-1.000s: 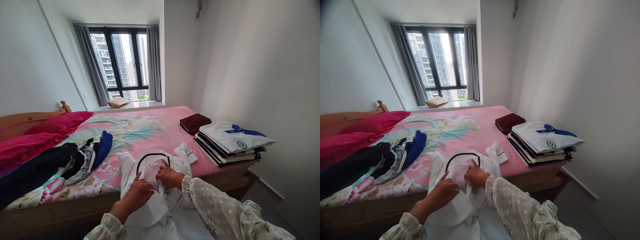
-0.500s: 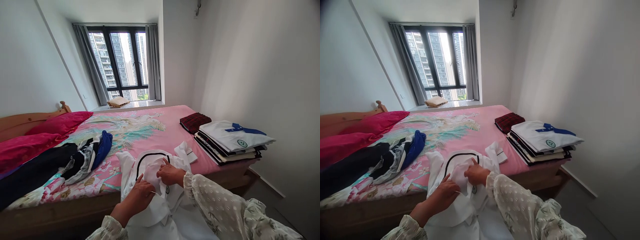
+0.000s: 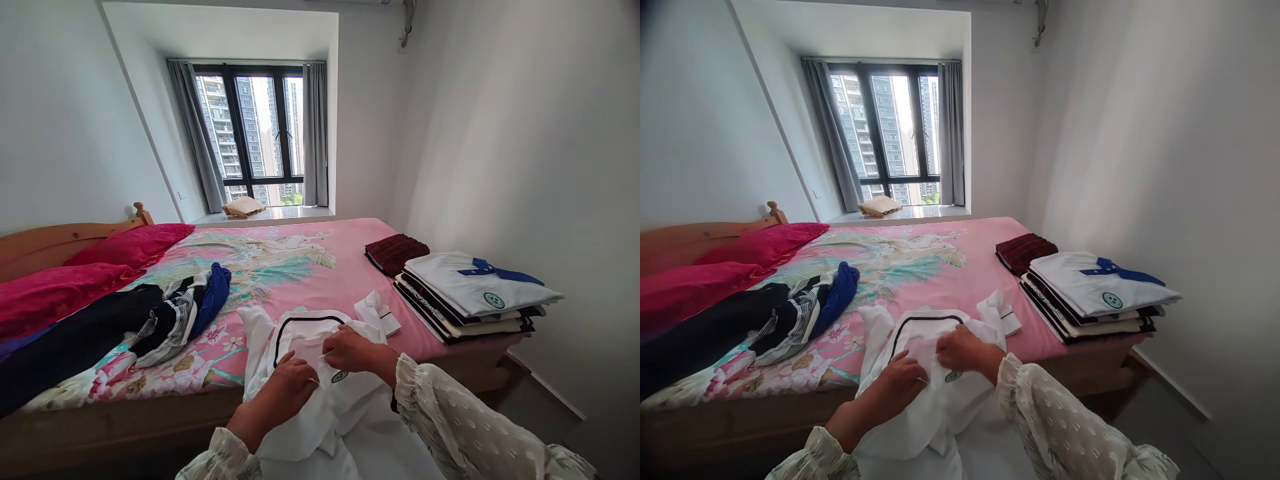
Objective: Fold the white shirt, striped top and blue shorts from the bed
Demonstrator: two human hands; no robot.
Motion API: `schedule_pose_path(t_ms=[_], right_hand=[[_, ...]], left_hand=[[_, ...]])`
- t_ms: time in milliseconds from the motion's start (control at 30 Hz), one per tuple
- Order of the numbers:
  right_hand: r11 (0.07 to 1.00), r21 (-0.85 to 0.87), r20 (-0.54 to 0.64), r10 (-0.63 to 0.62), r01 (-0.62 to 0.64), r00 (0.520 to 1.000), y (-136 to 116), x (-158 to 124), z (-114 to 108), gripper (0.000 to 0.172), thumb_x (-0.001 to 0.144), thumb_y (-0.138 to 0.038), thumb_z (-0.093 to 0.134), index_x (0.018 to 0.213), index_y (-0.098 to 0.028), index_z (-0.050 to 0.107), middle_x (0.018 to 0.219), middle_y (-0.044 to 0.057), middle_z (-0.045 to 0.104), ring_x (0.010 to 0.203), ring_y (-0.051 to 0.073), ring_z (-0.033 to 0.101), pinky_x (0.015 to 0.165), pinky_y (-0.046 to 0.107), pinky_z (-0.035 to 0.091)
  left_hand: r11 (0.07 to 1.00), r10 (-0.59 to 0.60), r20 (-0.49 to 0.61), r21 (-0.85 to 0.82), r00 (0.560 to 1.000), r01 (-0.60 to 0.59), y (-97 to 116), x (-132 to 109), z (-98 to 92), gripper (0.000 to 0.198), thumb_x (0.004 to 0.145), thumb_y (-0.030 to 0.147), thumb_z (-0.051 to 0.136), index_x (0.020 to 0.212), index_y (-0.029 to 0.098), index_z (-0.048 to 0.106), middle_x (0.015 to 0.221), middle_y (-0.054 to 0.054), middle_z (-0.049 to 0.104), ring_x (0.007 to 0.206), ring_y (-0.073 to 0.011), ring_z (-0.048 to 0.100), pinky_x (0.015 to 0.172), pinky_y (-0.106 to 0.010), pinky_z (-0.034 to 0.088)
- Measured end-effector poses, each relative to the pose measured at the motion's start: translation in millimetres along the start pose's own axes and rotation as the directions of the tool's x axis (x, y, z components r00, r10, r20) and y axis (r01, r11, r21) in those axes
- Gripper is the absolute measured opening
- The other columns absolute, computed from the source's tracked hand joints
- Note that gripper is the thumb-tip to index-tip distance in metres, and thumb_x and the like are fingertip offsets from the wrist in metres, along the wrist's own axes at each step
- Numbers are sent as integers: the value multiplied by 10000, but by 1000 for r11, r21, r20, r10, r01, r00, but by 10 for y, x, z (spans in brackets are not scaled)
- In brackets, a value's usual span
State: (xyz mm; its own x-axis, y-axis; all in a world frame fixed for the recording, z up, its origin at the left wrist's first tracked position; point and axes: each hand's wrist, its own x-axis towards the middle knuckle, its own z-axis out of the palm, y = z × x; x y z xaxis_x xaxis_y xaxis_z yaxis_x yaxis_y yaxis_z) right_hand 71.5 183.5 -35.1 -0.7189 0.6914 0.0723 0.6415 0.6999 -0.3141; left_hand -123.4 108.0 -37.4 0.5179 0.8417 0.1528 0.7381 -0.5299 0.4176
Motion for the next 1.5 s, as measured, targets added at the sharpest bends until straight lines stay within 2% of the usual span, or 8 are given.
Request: schedule_pose_path(t_ms=[167,333,467,567,800,1033,1367,1500], right_hand=[[997,75,-29,36,-34,999,-128,-60,40,203,735,-197,514,776,-222,711,822,15,733,819,163,627,1015,376,255],[990,131,-76,71,-60,995,-186,-140,119,193,733,-222,532,767,-211,721,807,22,735,787,163,625,917,317,336],[974,198,-111,132,-108,985,-219,-211,170,204,744,-293,538,799,-218,720,799,18,729,747,159,622,643,241,367],[957,252,-142,181,-141,973,-238,-247,220,200,755,-327,544,787,-215,707,775,6,720,691,136,610,578,223,334],[924,340,-201,255,-176,946,-257,-314,362,198,794,-350,549,817,-216,692,806,-1,712,732,126,616,596,205,347],[837,513,-227,348,-192,910,-290,-341,504,175,789,-323,548,802,-212,683,772,-6,696,718,126,606,609,201,365],[677,718,-234,456,-164,859,-335,-293,674,150,737,-307,602,722,-175,672,715,-1,675,694,124,585,598,194,379],[655,743,-259,475,-141,841,-350,-293,732,132,729,-282,606,705,-165,661,691,-6,658,677,120,566,611,199,380]], left_hand=[[998,-53,45,-23,998,54,32,92,-5,205,802,170,469,764,216,665,786,-4,698,789,-149,626,1028,-403,324],[987,-161,-1,-28,987,161,61,123,-70,178,733,143,472,737,180,646,747,-27,674,727,-160,601,687,-266,452],[993,-76,36,-90,996,79,87,98,-123,256,733,105,466,782,194,701,833,-28,687,790,-145,624,732,-235,452],[996,-40,5,-80,999,41,103,69,-97,290,725,72,465,807,207,708,829,-24,683,783,-139,626,718,-224,452],[1000,-12,-50,-5,999,12,40,53,107,186,803,132,452,810,216,618,784,1,677,748,-146,624,690,-246,451],[993,-8,-60,117,998,15,-100,35,175,201,719,38,397,729,210,500,714,21,590,677,-124,570,628,-229,425],[978,173,-49,130,984,-165,48,-8,154,268,768,9,370,795,222,530,833,6,621,736,-104,600,661,-188,426],[959,207,-95,219,974,-183,34,-15,210,246,694,-16,397,715,213,485,720,22,598,670,-114,586,609,-201,407]])
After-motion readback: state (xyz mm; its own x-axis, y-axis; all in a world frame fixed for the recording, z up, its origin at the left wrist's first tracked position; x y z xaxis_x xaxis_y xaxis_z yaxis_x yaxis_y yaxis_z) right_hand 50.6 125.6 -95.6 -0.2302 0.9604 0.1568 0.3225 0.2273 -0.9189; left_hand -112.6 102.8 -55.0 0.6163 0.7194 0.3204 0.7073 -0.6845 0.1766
